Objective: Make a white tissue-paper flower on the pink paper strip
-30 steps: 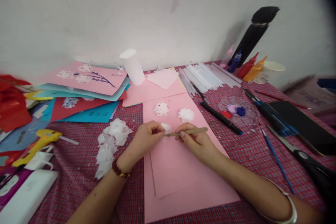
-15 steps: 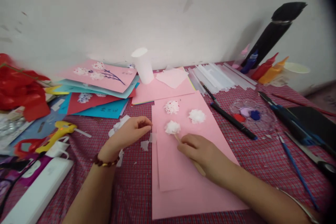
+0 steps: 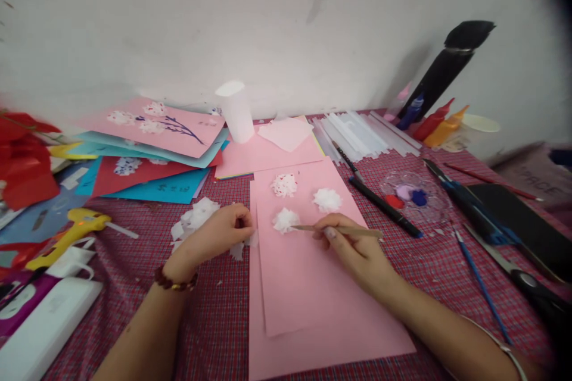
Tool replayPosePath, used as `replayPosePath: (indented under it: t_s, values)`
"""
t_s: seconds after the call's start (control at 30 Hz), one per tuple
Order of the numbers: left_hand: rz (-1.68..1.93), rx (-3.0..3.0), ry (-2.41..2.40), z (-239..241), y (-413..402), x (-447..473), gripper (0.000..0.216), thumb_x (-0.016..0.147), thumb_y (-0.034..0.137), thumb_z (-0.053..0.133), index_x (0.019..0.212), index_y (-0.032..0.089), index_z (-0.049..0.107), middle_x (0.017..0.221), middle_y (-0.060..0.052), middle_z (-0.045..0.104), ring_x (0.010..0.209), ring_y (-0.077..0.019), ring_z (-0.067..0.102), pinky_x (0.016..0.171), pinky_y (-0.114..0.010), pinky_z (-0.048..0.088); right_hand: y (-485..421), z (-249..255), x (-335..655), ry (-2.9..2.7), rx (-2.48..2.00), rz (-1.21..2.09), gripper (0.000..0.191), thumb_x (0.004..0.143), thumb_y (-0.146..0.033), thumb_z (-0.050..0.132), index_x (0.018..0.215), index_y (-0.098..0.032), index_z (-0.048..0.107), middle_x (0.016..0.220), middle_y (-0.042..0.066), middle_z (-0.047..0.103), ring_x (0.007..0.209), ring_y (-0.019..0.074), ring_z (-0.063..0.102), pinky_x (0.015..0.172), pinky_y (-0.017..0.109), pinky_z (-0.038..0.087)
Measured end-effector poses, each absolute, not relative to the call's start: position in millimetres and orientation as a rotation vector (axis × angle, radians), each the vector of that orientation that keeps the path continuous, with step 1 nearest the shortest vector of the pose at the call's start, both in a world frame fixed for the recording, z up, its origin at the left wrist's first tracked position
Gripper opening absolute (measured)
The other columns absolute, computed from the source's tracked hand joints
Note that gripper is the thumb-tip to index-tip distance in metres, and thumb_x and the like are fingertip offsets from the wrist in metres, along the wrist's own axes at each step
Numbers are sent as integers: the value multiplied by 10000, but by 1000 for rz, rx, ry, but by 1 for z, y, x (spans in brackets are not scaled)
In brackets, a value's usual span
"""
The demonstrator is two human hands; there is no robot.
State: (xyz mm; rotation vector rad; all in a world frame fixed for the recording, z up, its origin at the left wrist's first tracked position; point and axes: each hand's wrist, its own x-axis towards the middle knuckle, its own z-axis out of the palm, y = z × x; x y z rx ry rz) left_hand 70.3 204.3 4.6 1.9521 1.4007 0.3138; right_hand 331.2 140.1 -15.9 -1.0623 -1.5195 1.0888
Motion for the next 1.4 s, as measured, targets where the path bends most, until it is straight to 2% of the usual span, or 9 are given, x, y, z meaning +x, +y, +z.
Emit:
replayPosePath:
  t_s: [0.17, 0.33, 0.57, 0.77, 0.87, 0.97, 1.17, 1.3, 1.4]
  values:
    - [408, 1825, 1457, 7, 202, 72, 93, 737, 243, 530, 671, 181, 512, 551, 47, 498, 479, -94, 447, 439, -199, 308, 144, -19, 328, -1415, -1046, 1221, 167, 902, -266, 431, 864, -197, 578, 719, 10, 563, 638, 130, 536, 603, 265, 467]
    - [481, 1728, 1380, 19, 194, 90, 69, 748, 231, 515, 767, 173, 548, 604, 46, 511, 511, -86, 452, 476, -198, 348, 147, -21, 323, -1517, -1036, 1223, 192, 896, -236, 422, 883, -199, 609, 792, 30, 576, 687, 135, 539, 614, 270, 459]
    - [249, 1985, 1409, 11, 199, 72, 172, 724, 267, 561, 871, 189, 607, 740, 5, 599, 643, -137, 542, 578, -244, 410, 151, -36, 325, -1462, -1076, 1234, 179, 917, -222, 415, 935, -204, 591, 802, 17, 579, 684, 128, 532, 645, 276, 450]
    - [153, 2076, 1456, -1, 201, 68, 134, 653, 237, 573, 774, 181, 560, 744, -1, 580, 628, -142, 533, 549, -240, 388, 153, -36, 324, -1465, -1069, 1227, 183, 914, -236, 408, 932, -199, 587, 801, 24, 589, 671, 131, 536, 630, 279, 454]
    - [124, 1972, 1424, 8, 199, 75, 69, 673, 242, 530, 666, 176, 512, 693, 15, 527, 531, -112, 499, 482, -227, 361, 153, -32, 323, -1458, -1083, 1224, 177, 896, -252, 416, 908, -193, 582, 790, 29, 590, 654, 135, 539, 616, 285, 460]
    - [142, 1906, 1407, 22, 198, 79, 114, 667, 246, 527, 594, 178, 472, 623, 26, 489, 523, -111, 480, 480, -225, 357, 154, -29, 322, -1435, -1096, 1245, 166, 878, -266, 428, 891, -188, 574, 773, 28, 584, 631, 134, 534, 601, 287, 461]
    - [222, 1867, 1444, 27, 204, 60, 94, 723, 266, 534, 687, 181, 515, 572, 50, 485, 501, -97, 435, 457, -208, 315, 155, -33, 323, -1405, -1095, 1282, 183, 890, -284, 412, 909, -189, 568, 793, 24, 582, 636, 128, 532, 615, 283, 460]
    - [187, 1872, 1426, 10, 206, 54, 149, 709, 309, 593, 781, 180, 574, 619, 33, 564, 553, -117, 518, 485, -211, 362, 154, -33, 323, -1417, -1088, 1290, 180, 888, -275, 410, 904, -187, 567, 793, 27, 578, 641, 131, 532, 611, 285, 459]
    - [128, 1887, 1448, 5, 204, 62, 137, 706, 311, 579, 707, 175, 569, 589, 26, 570, 524, -122, 523, 469, -216, 352, 155, -31, 323, -1426, -1096, 1275, 180, 886, -280, 412, 898, -188, 566, 801, 30, 575, 646, 135, 533, 607, 289, 459]
